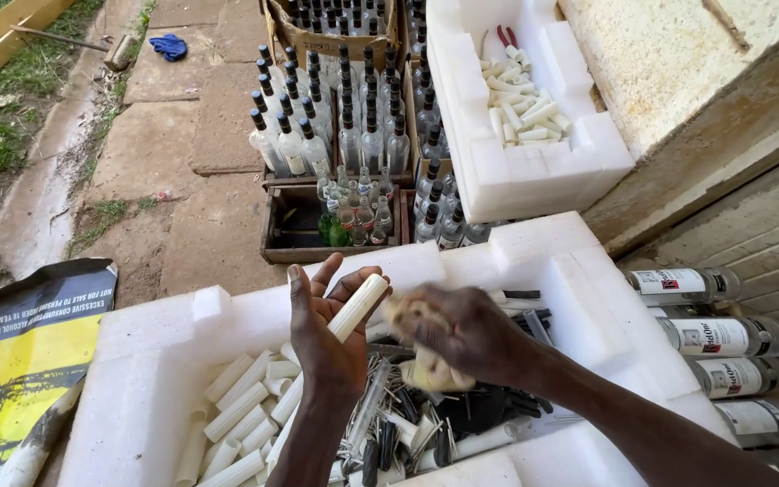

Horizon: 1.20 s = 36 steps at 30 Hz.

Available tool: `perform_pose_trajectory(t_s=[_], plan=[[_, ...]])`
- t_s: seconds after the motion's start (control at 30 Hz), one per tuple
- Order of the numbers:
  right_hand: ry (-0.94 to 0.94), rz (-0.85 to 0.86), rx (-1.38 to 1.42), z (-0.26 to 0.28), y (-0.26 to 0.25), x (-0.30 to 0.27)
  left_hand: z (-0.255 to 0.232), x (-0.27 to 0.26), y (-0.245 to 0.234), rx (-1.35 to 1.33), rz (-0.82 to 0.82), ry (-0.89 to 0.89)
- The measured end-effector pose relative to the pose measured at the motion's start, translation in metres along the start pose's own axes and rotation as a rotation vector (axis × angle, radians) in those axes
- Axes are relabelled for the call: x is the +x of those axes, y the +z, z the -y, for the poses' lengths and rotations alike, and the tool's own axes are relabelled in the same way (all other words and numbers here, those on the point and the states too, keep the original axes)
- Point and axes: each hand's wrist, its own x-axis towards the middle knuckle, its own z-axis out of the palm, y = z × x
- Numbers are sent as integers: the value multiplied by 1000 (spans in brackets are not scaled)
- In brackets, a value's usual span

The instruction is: Cleaning white cylindrical components by wiping them with a cloth before or after storage.

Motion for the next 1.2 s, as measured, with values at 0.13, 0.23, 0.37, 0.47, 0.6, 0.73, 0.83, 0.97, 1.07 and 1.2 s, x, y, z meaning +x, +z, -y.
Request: perform_pose_trajectory(t_s=[0.13,0.23,0.37,0.47,0.6,0.73,0.83,0.97,1.07,1.2], plan=[[-251,98,-107,22,-6,5,-8,-5,6,130,-58,-42],[-214,-141,-167,11,-10,6,7,9,-2,187,-35,-40],[-316,-158,-405,4,13,3,0,-13,23,404,34,-78],[-329,-89,-404,0,10,5,-1,-17,25,679,-12,-112],[63,-208,-13,-31,-12,14,6,-8,16,464,-34,-87],[702,-300,788,-64,-52,13,-2,-16,19,581,29,-80],[848,-382,940,-96,-71,4,6,-8,10,627,96,-145],[806,-413,901,-160,-126,45,18,4,10,693,98,-165],[809,-706,901,-198,-196,116,24,7,8,754,129,-151],[476,-827,558,-196,-237,154,22,10,5,756,91,-133]])
